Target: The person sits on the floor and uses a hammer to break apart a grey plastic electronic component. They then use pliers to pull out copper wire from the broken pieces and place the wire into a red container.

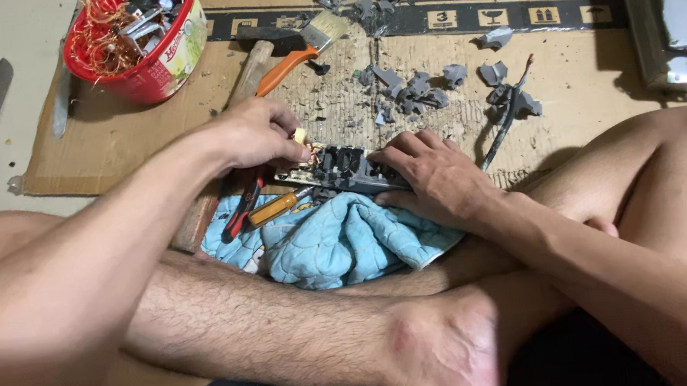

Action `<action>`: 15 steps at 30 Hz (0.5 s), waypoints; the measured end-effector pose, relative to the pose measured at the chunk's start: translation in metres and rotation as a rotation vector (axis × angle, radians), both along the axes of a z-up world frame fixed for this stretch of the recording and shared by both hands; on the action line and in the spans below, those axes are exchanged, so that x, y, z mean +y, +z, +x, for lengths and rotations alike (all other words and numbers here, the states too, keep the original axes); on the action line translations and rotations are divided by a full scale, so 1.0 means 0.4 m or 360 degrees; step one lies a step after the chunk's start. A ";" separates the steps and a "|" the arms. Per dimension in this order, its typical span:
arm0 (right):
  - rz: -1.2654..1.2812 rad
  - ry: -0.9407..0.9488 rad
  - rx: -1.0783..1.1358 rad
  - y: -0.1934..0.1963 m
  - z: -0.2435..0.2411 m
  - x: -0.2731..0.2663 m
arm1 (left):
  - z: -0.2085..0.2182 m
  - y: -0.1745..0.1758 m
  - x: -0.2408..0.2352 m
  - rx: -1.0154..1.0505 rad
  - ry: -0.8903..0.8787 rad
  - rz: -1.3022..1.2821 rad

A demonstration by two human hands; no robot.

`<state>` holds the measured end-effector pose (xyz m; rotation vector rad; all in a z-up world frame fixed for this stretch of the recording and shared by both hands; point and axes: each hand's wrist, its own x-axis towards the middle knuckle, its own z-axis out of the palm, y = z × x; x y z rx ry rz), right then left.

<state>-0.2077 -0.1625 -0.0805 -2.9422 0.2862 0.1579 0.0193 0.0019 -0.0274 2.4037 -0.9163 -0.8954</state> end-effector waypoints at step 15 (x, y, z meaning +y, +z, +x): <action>-0.0296 -0.0413 0.0101 -0.043 0.004 -0.043 | -0.118 0.094 0.220 -0.0584 0.0282 -0.0111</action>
